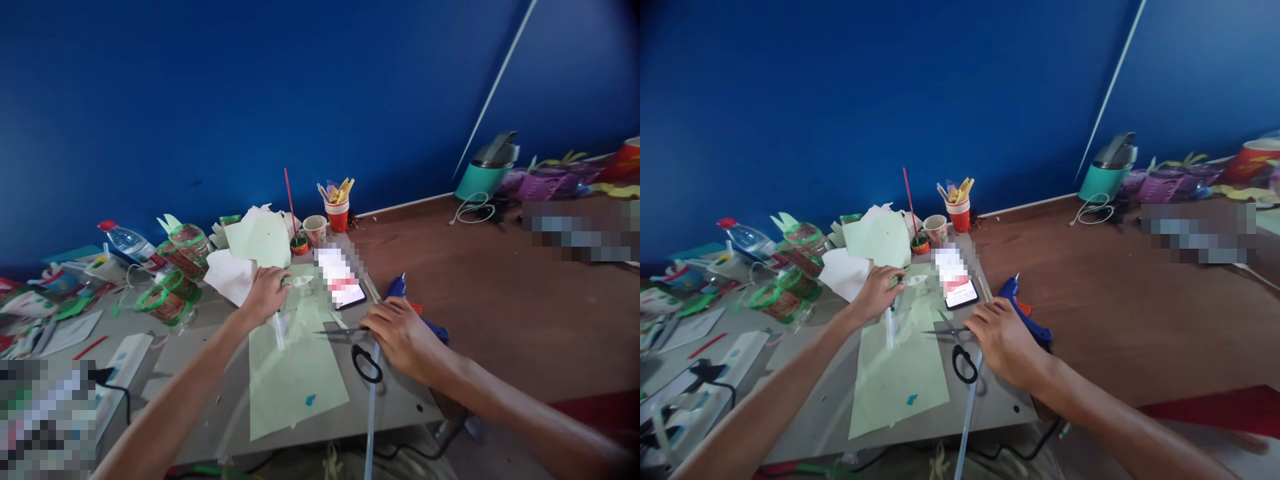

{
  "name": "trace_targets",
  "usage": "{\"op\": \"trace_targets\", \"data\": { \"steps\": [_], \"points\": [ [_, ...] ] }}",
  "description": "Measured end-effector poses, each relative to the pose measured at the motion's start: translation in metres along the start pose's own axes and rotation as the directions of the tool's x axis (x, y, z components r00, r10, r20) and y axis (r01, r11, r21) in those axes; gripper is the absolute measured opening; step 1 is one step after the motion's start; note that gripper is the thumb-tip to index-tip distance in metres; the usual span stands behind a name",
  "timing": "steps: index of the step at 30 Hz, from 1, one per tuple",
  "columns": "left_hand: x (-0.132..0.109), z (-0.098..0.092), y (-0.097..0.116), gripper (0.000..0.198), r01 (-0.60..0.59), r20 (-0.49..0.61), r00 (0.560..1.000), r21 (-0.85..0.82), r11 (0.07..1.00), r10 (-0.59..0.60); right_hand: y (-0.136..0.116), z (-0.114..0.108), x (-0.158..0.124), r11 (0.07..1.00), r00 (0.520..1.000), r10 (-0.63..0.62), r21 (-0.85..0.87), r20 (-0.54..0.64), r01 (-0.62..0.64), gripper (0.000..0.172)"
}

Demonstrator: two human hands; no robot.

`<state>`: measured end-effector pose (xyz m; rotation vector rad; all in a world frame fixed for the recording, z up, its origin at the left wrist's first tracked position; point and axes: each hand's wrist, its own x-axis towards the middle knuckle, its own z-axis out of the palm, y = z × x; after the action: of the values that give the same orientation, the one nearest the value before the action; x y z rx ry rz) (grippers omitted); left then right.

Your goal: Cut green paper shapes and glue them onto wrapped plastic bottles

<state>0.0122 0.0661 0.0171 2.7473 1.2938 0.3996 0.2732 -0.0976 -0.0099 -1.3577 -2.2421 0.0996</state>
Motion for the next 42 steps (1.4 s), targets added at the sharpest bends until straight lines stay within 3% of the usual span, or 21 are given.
{"op": "trace_targets", "data": {
  "steps": [3, 5, 10, 15, 22, 27, 33, 38, 42],
  "points": [
    [-0.003, 0.005, -0.004, 0.033, 0.011, -0.008, 1.0, -0.01, 1.0, -0.011, 0.0, 0.003, -0.001, 1.0, 0.999, -0.022, -0.013, 0.04, 0.023, 0.024],
    [-0.015, 0.002, -0.004, 0.029, -0.028, 0.025, 0.999, -0.021, 0.999, 0.028, 0.001, 0.004, -0.001, 1.0, 0.998, -0.019, -0.021, 0.058, 0.021, 0.024],
    [-0.069, -0.01, 0.002, 0.024, -0.257, 0.151, 0.956, 0.009, 0.966, 0.253, 0.002, 0.003, -0.002, 0.999, 0.992, -0.017, -0.025, 0.121, 0.02, 0.026],
    [-0.107, -0.003, -0.003, 0.038, -0.282, 0.146, 0.955, 0.164, 0.945, 0.259, 0.0, 0.002, -0.001, 0.996, 0.975, -0.049, -0.06, 0.217, 0.063, 0.023],
    [-0.106, 0.01, -0.006, 0.027, -0.204, 0.052, 0.979, 0.21, 0.956, 0.198, -0.007, -0.002, 0.006, 0.983, 0.968, -0.126, -0.106, 0.215, 0.151, 0.017],
    [-0.112, 0.015, -0.009, 0.024, -0.303, -0.022, 0.947, 0.275, 0.913, 0.321, -0.014, -0.006, 0.019, 0.982, 0.962, -0.14, -0.091, 0.234, 0.165, 0.012],
    [-0.112, 0.004, -0.014, 0.027, -0.369, 0.098, 0.929, 0.249, 0.896, 0.356, -0.026, -0.007, 0.036, 0.981, 0.947, -0.148, -0.078, 0.285, 0.177, 0.009],
    [-0.103, -0.01, -0.007, 0.012, -0.381, 0.283, 0.903, 0.18, 0.907, 0.323, -0.034, -0.007, 0.042, 0.976, 0.944, -0.178, -0.074, 0.278, 0.206, 0.006],
    [-0.105, -0.015, -0.018, 0.008, -0.332, 0.295, 0.921, 0.247, 0.911, 0.256, -0.036, -0.006, 0.047, 0.973, 0.937, -0.18, -0.089, 0.299, 0.215, 0.005]
  ]
}}
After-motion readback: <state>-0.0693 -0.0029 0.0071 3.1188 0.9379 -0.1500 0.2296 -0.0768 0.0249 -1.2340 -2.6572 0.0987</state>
